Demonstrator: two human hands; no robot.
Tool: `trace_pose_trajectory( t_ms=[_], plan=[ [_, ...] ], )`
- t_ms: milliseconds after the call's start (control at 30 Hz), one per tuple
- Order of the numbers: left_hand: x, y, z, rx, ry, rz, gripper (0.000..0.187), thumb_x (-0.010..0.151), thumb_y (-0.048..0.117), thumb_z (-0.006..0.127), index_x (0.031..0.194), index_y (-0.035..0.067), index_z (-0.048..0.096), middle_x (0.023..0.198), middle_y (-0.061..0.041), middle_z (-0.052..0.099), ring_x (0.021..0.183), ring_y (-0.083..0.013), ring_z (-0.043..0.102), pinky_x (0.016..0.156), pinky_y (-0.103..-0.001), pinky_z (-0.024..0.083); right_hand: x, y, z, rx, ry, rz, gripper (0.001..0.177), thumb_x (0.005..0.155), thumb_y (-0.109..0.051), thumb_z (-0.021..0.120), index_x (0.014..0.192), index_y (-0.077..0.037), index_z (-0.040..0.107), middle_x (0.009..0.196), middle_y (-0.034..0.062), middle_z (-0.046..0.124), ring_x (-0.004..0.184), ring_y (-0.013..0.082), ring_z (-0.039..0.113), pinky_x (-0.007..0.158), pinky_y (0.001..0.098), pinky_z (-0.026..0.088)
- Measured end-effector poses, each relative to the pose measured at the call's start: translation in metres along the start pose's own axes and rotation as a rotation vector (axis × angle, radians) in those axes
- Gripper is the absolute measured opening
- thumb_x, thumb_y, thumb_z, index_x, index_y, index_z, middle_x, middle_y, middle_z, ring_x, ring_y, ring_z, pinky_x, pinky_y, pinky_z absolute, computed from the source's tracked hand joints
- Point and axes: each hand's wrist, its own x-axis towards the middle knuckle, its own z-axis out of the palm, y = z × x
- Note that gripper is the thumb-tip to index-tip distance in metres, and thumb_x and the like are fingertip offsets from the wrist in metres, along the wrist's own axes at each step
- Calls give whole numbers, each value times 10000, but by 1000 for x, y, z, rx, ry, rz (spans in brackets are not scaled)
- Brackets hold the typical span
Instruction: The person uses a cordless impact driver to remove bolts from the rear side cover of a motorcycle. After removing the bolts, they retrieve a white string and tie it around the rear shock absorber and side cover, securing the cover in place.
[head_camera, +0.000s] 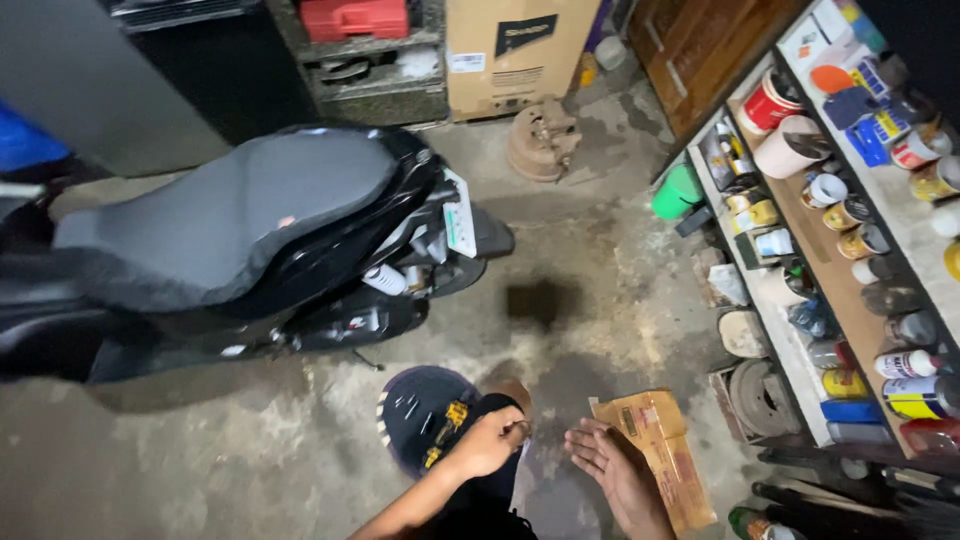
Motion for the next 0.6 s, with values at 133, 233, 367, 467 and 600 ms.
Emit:
trace_pose_trajectory(
  t_ms=[133, 233, 367, 467, 600],
  plan=[
    [84, 25, 12, -138, -84, 87, 183, 1025, 173, 568, 995, 19, 661, 794, -41, 653, 714, -119, 618, 670, -286, 523, 42, -58, -16, 80, -56, -68, 482, 1005, -305, 473, 1354, 18, 551, 1234, 226, 707, 1181, 321, 669, 1032, 462, 496],
    [155, 43, 9, -164, -119, 118, 179, 1034, 181, 557, 1030, 24, 644, 820, -15, 649, 732, -115, 617, 676, -279, 524, 98, -127, -27, 111, -126, -163, 466, 1002, -285, 499, 1331, 39, 564, 1207, 242, 715, 1140, 344, 684, 1010, 488, 511],
    [275, 101, -10, -116, -107, 90, 182, 1033, 172, 534, 1013, 24, 638, 799, -33, 638, 717, -127, 612, 657, -295, 525, 192, -258, -26, 30, -188, -213, 441, 1004, -267, 511, 1311, 44, 572, 1188, 233, 720, 1147, 330, 693, 1013, 475, 513],
    [359, 164, -42, -151, 3, 205, 192, 1037, 139, 513, 1000, 13, 652, 827, -37, 675, 772, -113, 632, 714, -285, 535, 258, -356, -6, -91, -224, -274, 439, 1033, -267, 490, 1335, 43, 567, 1223, 218, 716, 1144, 314, 675, 1020, 452, 500],
    [429, 239, -88, -233, 108, 240, 165, 1010, 84, 507, 1018, 10, 654, 854, -44, 671, 812, -119, 637, 767, -282, 537, 314, -449, 19, -22, -344, -281, 422, 1035, -233, 508, 1346, 46, 561, 1209, 227, 703, 1158, 310, 668, 1034, 466, 498]
  ],
)
